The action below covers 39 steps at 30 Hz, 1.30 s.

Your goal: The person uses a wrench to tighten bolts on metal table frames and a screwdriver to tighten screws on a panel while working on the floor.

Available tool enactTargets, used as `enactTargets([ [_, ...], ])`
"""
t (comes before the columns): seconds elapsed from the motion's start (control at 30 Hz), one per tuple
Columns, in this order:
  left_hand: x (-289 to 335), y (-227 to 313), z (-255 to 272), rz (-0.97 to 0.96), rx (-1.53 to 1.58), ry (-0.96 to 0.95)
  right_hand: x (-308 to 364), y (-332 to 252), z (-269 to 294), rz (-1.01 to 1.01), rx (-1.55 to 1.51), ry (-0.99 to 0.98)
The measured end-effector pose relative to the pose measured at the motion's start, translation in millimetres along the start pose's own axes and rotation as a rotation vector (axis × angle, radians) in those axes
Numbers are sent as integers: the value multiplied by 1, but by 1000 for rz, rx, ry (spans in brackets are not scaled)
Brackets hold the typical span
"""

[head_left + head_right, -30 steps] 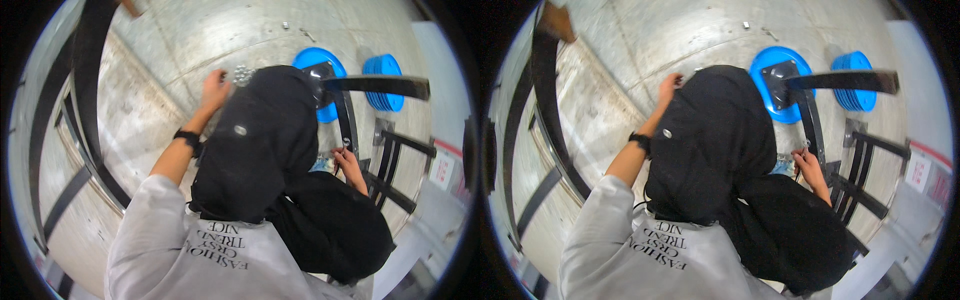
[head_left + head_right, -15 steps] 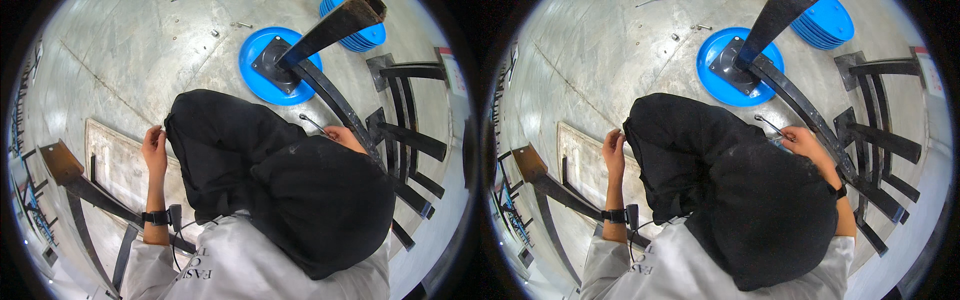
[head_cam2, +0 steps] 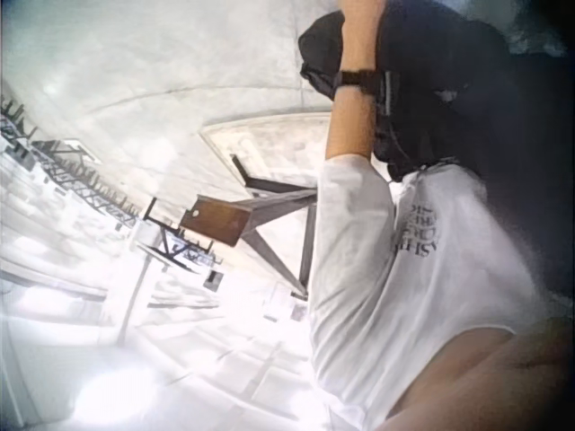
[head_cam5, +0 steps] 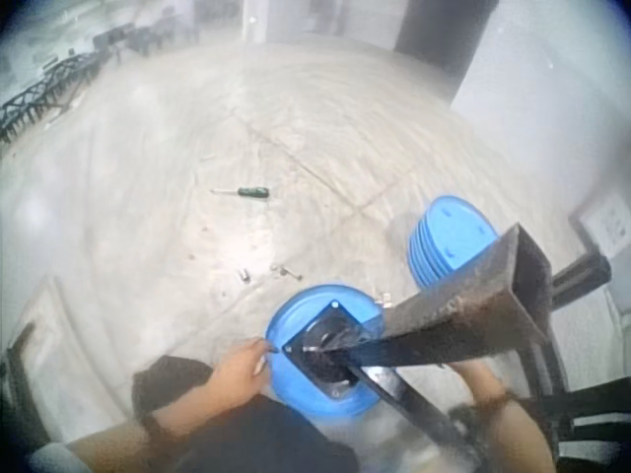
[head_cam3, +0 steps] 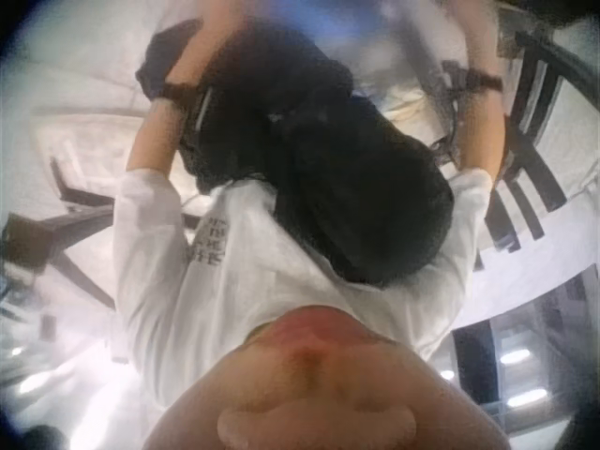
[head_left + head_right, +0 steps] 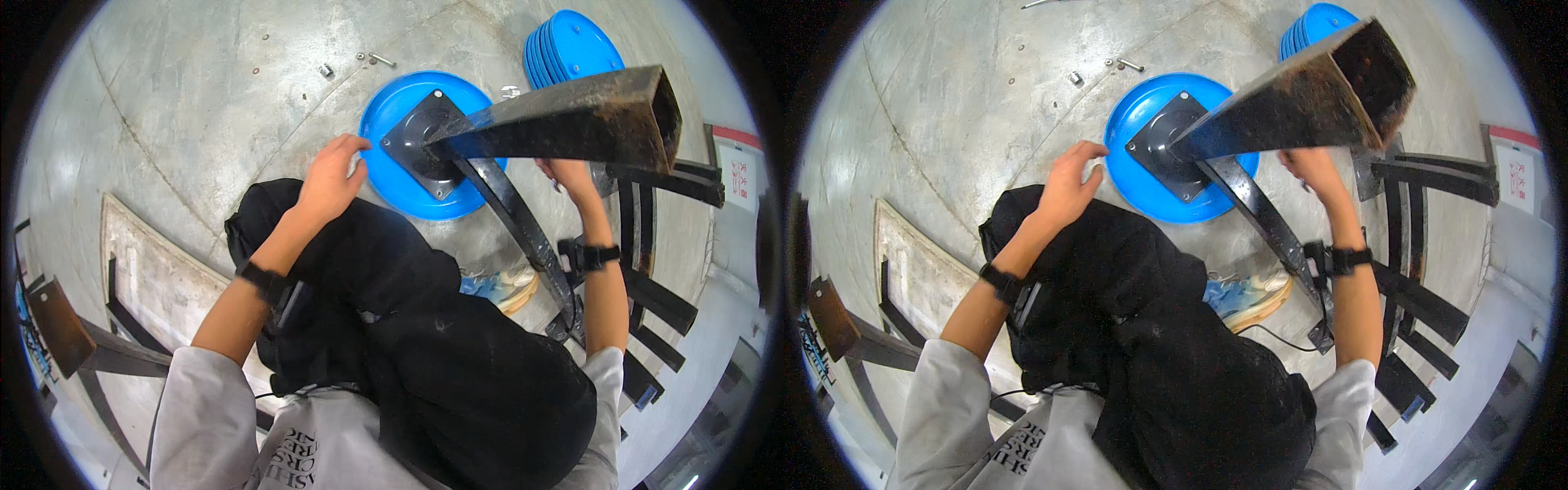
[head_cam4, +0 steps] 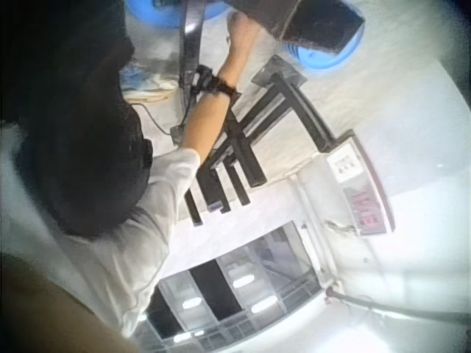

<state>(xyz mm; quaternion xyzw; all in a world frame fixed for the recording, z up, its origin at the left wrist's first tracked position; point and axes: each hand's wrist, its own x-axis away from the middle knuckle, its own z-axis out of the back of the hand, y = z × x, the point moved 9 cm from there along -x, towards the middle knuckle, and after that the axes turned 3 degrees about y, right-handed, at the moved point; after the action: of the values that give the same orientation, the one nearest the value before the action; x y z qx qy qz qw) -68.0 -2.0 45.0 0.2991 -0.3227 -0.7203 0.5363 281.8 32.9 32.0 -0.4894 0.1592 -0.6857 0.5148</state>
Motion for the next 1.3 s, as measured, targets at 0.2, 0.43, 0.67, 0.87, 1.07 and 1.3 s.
enactTargets([
  [0.2,-34,-7,-61,-51,-119,-99,-60,24,-22,-31,72,-29],
  [0.43,-60,-7,-94,-110,-280,-119,-71,19,-75,-2,97,-188],
  [0.67,-77,-20,-96,-175,-436,31,-75,17,-78,-9,81,-256],
  [0.87,-81,-41,-86,-42,-503,52,-73,19,-83,-11,86,-241],
  [1.07,-82,-52,-87,-17,-411,98,-69,19,-88,19,117,-202],
  [1.3,-80,-46,-86,-13,-427,116,-74,15,-87,78,244,-126],
])
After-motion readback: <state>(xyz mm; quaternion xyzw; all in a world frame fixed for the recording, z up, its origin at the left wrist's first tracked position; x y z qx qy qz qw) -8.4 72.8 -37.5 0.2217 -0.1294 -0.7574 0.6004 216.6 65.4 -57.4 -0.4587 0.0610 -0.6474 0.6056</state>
